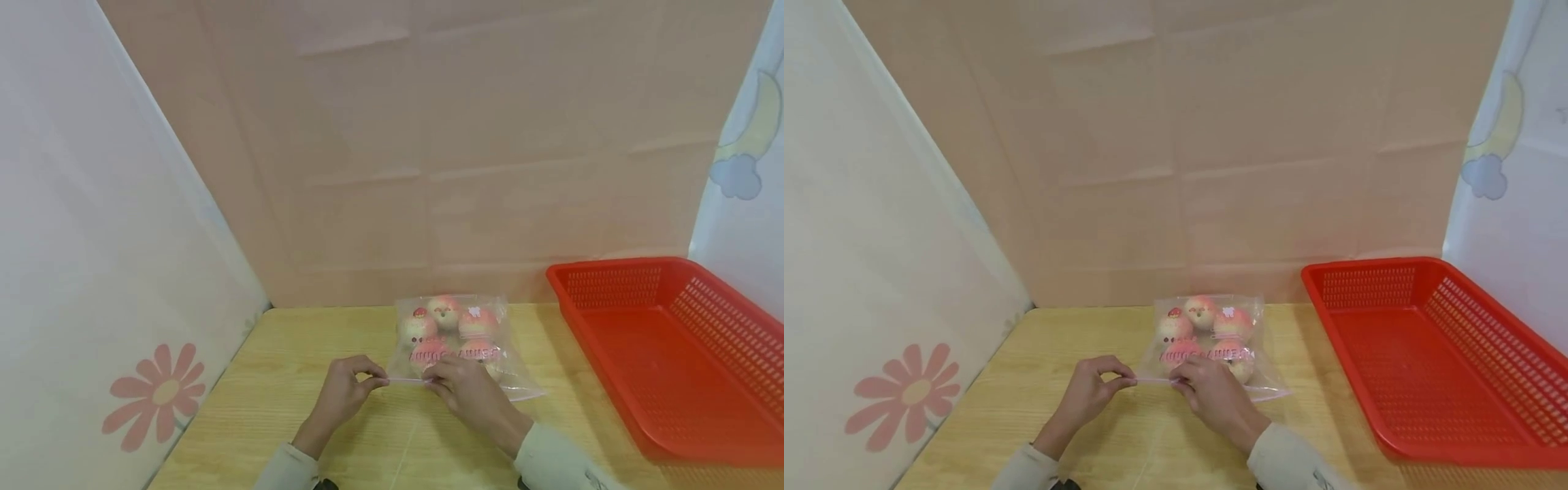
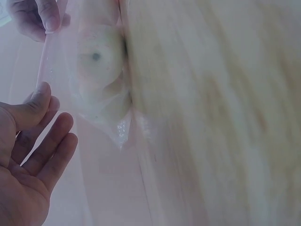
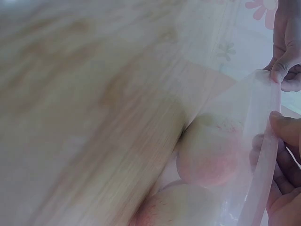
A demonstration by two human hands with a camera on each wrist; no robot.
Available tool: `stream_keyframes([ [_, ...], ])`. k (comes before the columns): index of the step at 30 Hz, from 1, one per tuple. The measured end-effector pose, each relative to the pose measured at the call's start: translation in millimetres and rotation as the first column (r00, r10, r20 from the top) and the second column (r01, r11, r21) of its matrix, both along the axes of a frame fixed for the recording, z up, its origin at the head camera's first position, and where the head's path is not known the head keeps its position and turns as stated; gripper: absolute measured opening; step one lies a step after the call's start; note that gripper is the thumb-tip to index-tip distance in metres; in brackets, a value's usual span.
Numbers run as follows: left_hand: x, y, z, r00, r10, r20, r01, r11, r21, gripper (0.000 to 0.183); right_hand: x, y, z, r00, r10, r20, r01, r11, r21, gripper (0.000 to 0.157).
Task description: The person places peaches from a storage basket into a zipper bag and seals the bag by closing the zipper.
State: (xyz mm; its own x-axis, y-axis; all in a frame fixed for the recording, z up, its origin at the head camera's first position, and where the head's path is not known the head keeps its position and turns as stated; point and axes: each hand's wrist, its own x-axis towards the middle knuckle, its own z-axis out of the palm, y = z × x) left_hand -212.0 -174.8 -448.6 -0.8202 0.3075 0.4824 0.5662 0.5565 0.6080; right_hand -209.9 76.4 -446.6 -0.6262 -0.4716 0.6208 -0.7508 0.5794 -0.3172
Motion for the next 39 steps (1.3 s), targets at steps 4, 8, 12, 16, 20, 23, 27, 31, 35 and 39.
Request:
stream_keyframes([
  [4, 2.6, -0.3, -2.0, 1.0, -0.007, 0.009, 0.007, 1.0, 0.009, 0.007, 3.0, 1.1, -2.9, 1.0, 0.002, 0.003, -0.002, 1.0, -0.018, 0.012],
  [8, 5.7, -2.3, -5.3, 1.0, 0.009, 0.015, -0.009, 1.0, -0.011, 0.004, 6.5, 0.4, -5.8, 0.999, 0.005, 0.047, -0.003, 0.999, -0.036, 0.013],
  [12, 11.3, -6.0, -9.5, 0.999, 0.036, 0.036, -0.034, 0.999, -0.039, 0.005, 10.8, -2.0, -10.3, 0.996, 0.016, 0.091, -0.012, 0.999, -0.05, 0.013],
  [16, 14.3, -8.2, -11.0, 0.998, 0.038, 0.058, -0.035, 0.998, -0.052, 0.004, 13.2, -3.6, -14.2, 0.997, 0.002, 0.078, 0.002, 0.998, -0.058, 0.014],
  [20, 11.6, -7.9, -6.4, 0.998, 0.044, 0.047, -0.041, 0.998, -0.047, 0.007, 11.4, -2.6, -13.8, 0.999, -0.01, 0.036, 0.012, 0.998, -0.06, 0.014],
  [23, 7.6, -6.9, -1.4, 0.998, 0.051, 0.022, -0.05, 0.997, -0.051, 0.006, 7.9, -0.1, -10.0, 1.0, -0.012, 0.017, 0.013, 0.998, -0.068, 0.017],
  [27, 3.3, -5.3, 3.1, 0.998, 0.053, -0.024, -0.054, 0.997, -0.055, 0.003, 3.5, 3.9, -3.7, 1.0, -0.027, 0.009, 0.027, 0.998, -0.063, 0.02],
  [31, 2.2, -4.1, 3.1, 0.997, 0.055, -0.055, -0.057, 0.998, -0.035, 0.003, 2.3, 7.6, 0.2, 0.999, -0.031, 0.015, 0.032, 0.999, -0.04, 0.02],
  [35, 1.7, -1.7, 1.1, 0.998, 0.051, -0.046, -0.053, 0.998, -0.029, 0.005, 3.3, 12.7, 2.2, 0.999, -0.035, 0.012, 0.036, 0.999, -0.029, 0.02],
  [39, 1.6, 1.6, 1.3, 0.998, 0.049, -0.039, -0.051, 0.998, -0.026, 0.004, 3.6, 17.4, 3.8, 0.999, -0.041, 0.005, 0.041, 0.999, -0.029, 0.022],
])
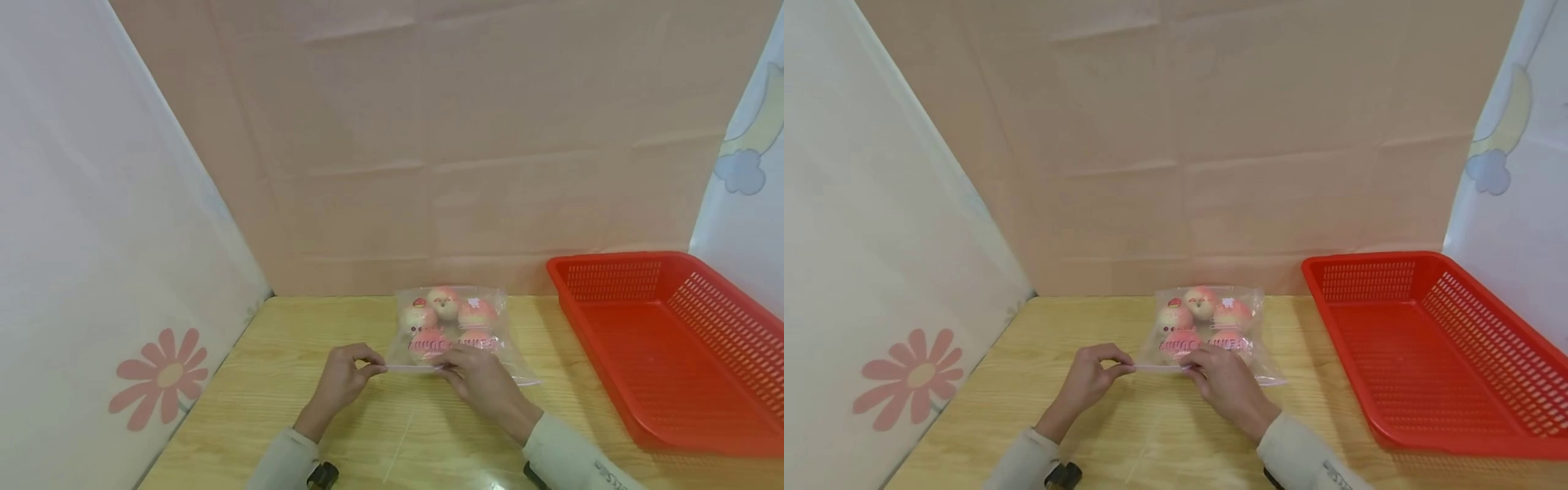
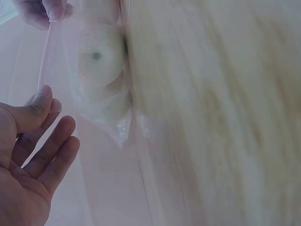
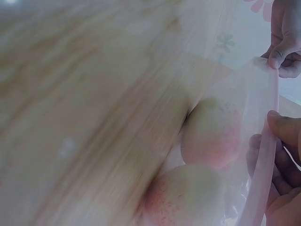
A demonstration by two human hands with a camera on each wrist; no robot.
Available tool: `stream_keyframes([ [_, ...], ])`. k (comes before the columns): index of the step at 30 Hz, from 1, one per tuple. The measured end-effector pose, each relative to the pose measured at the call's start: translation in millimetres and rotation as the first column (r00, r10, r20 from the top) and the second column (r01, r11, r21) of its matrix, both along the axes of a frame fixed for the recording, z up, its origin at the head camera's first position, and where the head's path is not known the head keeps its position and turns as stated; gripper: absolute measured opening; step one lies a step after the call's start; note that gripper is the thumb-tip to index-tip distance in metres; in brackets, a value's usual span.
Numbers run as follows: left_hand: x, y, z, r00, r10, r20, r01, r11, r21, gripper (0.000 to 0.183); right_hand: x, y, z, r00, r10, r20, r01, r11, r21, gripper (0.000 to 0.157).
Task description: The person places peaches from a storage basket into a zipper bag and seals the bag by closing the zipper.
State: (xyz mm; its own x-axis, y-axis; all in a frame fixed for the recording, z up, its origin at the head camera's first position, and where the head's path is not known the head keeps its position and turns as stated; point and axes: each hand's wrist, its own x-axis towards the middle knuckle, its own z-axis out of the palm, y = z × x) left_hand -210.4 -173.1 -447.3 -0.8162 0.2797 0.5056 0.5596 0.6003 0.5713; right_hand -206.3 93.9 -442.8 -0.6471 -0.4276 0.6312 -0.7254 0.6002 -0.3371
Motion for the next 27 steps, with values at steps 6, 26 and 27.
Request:
stream_keyframes([
  [6, 0.2, 0.1, 1.3, 1.0, 0.011, 0.005, -0.011, 1.0, 0.007, 0.007, -0.4, 1.9, -0.2, 1.0, 0.006, 0.018, -0.006, 1.0, -0.006, 0.022],
  [26, 1.7, 1.1, 3.8, 0.999, -0.01, 0.044, 0.012, 1.0, -0.027, 0.007, 0.5, 6.7, 2.1, 0.999, -0.031, 0.038, 0.031, 1.0, -0.002, 0.024],
  [27, 2.0, 1.3, 4.4, 0.999, -0.015, 0.051, 0.016, 1.0, -0.018, 0.006, 0.6, 6.7, 2.2, 0.999, -0.031, 0.042, 0.031, 1.0, -0.005, 0.024],
])
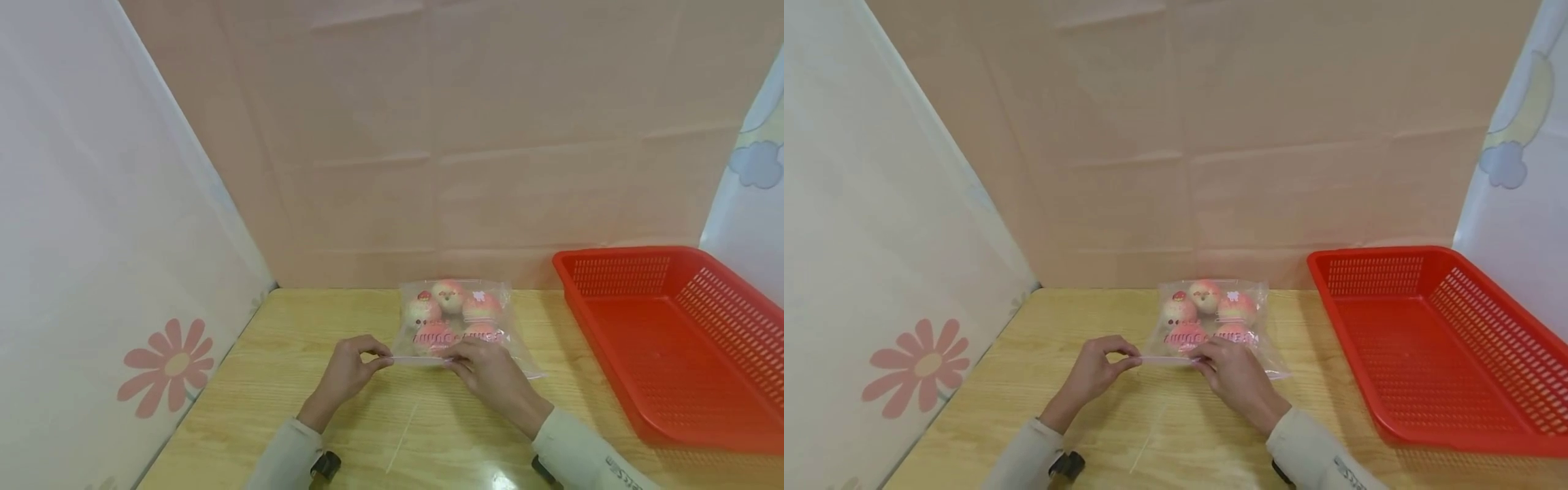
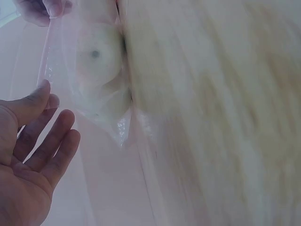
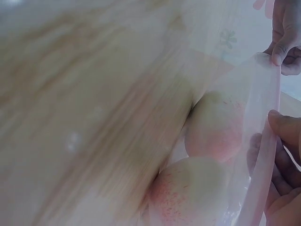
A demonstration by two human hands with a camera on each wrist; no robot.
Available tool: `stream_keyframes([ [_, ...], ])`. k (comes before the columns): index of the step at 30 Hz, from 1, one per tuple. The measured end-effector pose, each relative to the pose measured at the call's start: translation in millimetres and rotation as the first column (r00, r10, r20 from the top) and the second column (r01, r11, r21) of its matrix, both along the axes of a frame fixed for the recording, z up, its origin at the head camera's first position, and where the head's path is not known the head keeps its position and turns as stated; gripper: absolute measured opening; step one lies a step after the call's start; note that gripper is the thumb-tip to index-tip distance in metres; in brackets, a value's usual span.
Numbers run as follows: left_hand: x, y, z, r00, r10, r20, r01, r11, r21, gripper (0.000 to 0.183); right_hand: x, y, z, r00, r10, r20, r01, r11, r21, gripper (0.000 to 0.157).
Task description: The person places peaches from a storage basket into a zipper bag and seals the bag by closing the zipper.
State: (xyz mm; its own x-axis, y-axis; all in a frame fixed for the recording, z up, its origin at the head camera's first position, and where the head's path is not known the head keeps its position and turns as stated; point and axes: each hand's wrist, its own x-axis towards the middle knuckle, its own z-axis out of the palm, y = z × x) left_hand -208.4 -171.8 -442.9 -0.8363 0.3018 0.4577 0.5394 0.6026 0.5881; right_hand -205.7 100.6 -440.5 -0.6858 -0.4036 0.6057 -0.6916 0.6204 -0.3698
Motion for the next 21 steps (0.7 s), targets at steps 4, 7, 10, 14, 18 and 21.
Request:
stream_keyframes([
  [4, -0.2, 1.4, 0.8, 1.0, -0.009, 0.027, 0.009, 1.0, 0.02, 0.005, 0.1, -0.2, 0.1, 1.0, 0.002, 0.005, -0.002, 1.0, -0.002, 0.023],
  [7, -0.3, 2.2, 0.0, 1.0, -0.012, 0.014, 0.012, 1.0, 0.016, 0.004, 0.6, -0.5, 0.3, 1.0, 0.007, 0.009, -0.007, 1.0, -0.001, 0.021],
  [10, 0.1, 2.0, -1.1, 1.0, -0.001, -0.02, 0.001, 1.0, 0.007, 0.005, 0.6, -0.9, 0.2, 1.0, 0.018, 0.009, -0.018, 1.0, 0.007, 0.019],
  [14, 0.8, 0.7, -3.0, 0.999, 0.009, -0.045, -0.009, 1.0, -0.003, 0.009, 0.4, -1.1, 0.0, 0.999, 0.037, 0.016, -0.037, 0.999, 0.011, 0.02],
  [18, -1.3, 1.4, -3.8, 0.997, -0.011, -0.076, 0.009, 1.0, -0.019, 0.007, 1.7, 1.7, 1.2, 1.0, 0.017, -0.002, -0.017, 1.0, 0.002, 0.024],
  [21, -3.5, 2.6, -2.6, 0.994, -0.017, -0.106, 0.015, 1.0, -0.02, 0.006, 1.9, 4.1, 2.9, 1.0, -0.003, -0.004, 0.003, 1.0, -0.001, 0.024],
])
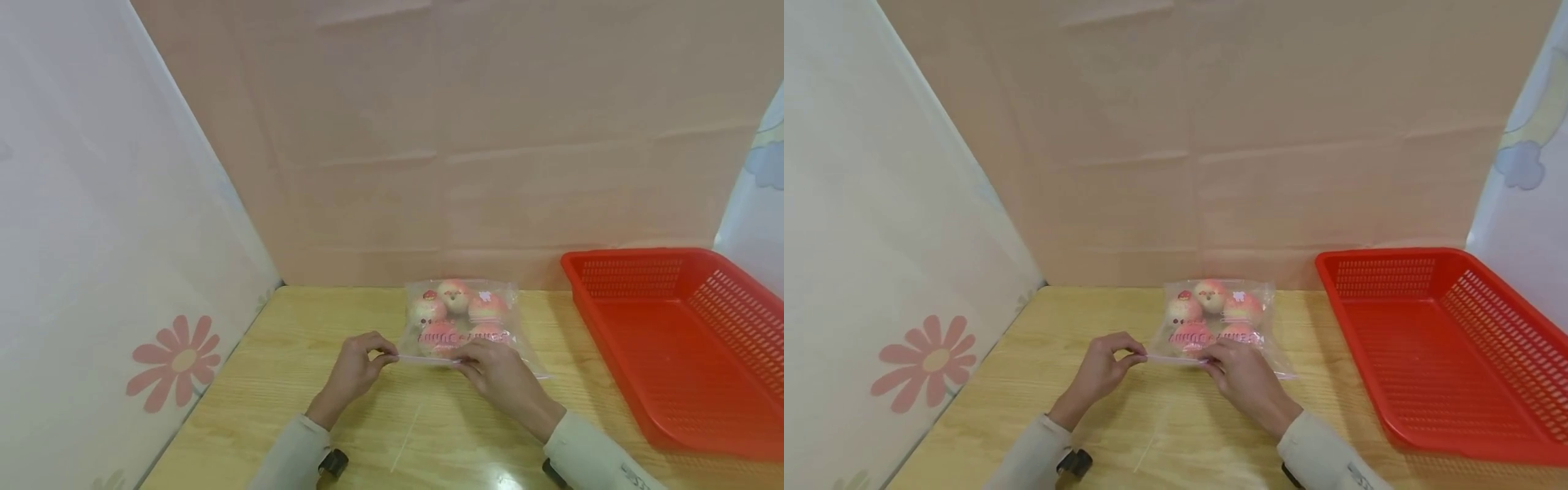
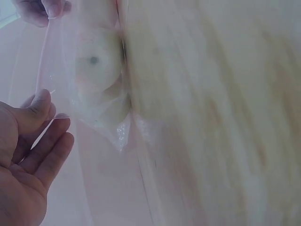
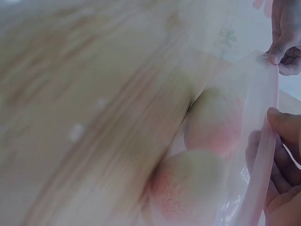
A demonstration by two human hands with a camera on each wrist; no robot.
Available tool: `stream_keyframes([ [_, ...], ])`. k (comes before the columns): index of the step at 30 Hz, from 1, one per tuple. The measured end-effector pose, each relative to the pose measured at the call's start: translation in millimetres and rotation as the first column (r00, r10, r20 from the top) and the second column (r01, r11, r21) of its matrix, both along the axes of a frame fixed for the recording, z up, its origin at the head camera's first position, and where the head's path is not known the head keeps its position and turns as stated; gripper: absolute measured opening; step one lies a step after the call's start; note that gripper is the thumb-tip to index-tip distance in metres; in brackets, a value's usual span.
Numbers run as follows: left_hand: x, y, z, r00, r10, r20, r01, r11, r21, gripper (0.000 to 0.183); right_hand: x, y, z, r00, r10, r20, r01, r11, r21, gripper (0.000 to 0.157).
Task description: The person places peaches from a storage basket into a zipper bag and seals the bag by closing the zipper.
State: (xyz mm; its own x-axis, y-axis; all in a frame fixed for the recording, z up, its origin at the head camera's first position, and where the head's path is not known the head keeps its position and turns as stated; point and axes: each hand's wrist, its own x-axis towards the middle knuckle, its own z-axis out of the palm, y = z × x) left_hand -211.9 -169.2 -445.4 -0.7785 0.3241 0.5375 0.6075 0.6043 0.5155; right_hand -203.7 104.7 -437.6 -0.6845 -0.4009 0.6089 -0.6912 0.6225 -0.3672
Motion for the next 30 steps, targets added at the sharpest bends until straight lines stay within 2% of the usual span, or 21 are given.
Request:
stream_keyframes([
  [5, -1.7, 0.8, 1.4, 1.0, -0.008, -0.018, 0.008, 1.0, 0.01, 0.008, -0.4, 4.6, 0.2, 1.0, -0.005, 0.029, 0.005, 1.0, 0.012, 0.023],
  [14, -1.0, -0.4, 3.7, 1.0, -0.012, -0.014, 0.012, 1.0, -0.007, 0.008, -0.2, 11.3, -0.9, 1.0, -0.012, 0.003, 0.012, 1.0, 0.024, 0.023],
  [30, 0.4, 0.2, 4.2, 0.999, 0.012, 0.036, -0.012, 1.0, -0.019, 0.007, 0.4, 15.0, -1.0, 1.0, -0.022, 0.017, 0.021, 0.999, 0.046, 0.021],
])
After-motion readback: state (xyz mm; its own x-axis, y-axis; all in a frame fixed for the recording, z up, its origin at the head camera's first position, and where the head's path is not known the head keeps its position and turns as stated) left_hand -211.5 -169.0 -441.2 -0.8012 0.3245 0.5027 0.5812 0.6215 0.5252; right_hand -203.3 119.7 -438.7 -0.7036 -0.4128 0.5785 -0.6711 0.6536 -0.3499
